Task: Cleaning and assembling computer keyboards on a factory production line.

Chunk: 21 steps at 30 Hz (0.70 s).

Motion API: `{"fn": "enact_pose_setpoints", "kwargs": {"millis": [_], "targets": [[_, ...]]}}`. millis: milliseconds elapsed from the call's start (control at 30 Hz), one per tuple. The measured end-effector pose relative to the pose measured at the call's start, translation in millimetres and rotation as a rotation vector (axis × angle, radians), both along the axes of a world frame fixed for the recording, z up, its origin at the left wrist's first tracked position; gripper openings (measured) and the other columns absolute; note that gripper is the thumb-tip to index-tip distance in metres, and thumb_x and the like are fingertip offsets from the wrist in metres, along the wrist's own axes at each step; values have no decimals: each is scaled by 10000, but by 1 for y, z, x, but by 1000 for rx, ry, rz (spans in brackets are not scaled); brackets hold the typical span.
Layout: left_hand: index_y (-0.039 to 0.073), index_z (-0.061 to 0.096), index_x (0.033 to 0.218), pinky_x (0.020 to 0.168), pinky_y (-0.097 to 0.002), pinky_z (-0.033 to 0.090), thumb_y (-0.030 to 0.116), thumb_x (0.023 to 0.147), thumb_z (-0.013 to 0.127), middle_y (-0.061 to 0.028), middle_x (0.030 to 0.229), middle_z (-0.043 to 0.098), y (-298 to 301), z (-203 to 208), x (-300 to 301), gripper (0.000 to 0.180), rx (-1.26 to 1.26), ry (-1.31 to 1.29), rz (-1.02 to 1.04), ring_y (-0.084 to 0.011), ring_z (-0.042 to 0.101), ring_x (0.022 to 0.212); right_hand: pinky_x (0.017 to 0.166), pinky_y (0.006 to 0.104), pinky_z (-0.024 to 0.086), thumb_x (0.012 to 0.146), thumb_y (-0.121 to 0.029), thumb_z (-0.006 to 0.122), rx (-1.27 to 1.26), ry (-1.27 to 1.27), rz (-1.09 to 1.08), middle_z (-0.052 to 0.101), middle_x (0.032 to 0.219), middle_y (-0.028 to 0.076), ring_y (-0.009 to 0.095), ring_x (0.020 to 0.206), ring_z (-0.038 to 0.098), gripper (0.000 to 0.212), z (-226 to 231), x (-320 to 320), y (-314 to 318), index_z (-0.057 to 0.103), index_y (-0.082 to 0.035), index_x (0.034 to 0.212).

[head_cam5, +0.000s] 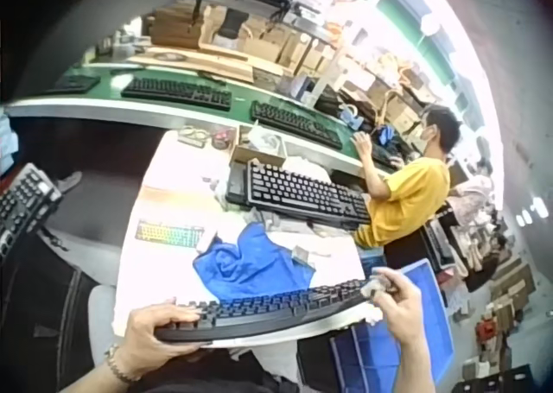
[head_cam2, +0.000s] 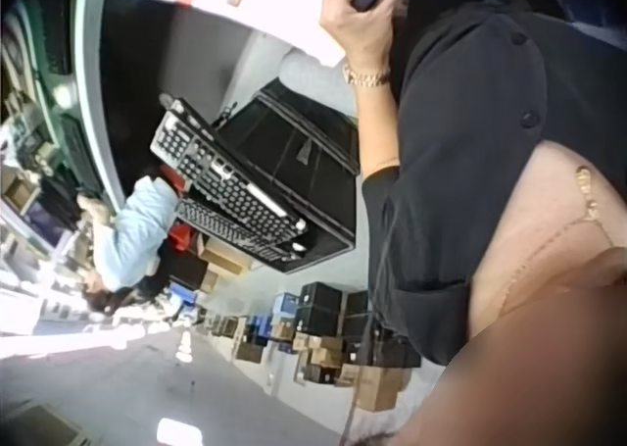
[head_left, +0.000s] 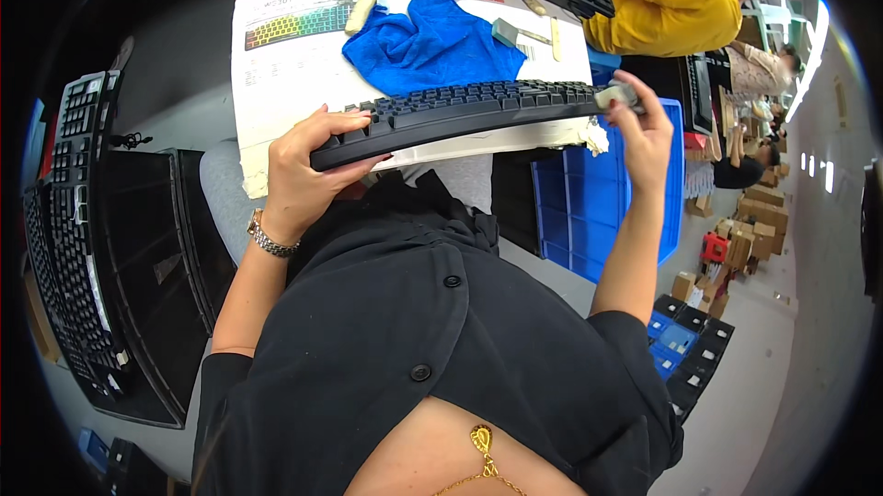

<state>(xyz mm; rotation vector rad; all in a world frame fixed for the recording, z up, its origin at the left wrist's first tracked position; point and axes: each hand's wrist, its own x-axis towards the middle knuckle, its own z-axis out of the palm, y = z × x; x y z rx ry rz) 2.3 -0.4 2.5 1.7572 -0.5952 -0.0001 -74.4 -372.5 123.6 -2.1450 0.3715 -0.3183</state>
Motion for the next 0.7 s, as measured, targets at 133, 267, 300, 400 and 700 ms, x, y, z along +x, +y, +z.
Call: {"fn": "enact_pose_setpoints", "kwargs": {"millis": [133,267,300,400,700], "targets": [[62,737,1010,1074,-453,443,56,650,864,-97,1040,750,-3,3,0,382,-6,3,-9,-235,717,982,735,232,483,894,-6,633,-131,-36,-72,650,1071,99,141,813,585,336,-28,-17,13,623,-16,1230],[54,724,993,1085,-419,440,17,642,866,-104,1026,748,-3,2,0,381,-12,9,3,-227,710,977,718,285,486,872,-13,648,-486,-74,-33,634,988,114,194,823,598,300,-25,-12,30,644,-23,1171],[54,724,993,1085,-419,440,17,642,866,-104,1026,748,-3,1,0,381,-12,11,2,-227,710,977,718,285,486,872,-13,648,-487,-72,-33,634,988,114,194,823,598,300,-26,-11,36,644,-23,1171],[50,722,988,1082,-420,444,15,644,866,-101,1022,748,-4,1,1,375,-8,33,13,-224,709,977,699,311,478,865,2,632,-573,-108,30,618,944,110,213,792,587,280,-30,-7,60,644,-20,1144],[43,720,982,1080,-414,446,24,653,866,-100,1021,747,-2,4,-3,361,4,16,1,-224,708,974,683,346,475,842,17,621,-626,-101,56,619,931,118,241,772,583,261,-29,-6,73,642,-26,1098]]}}
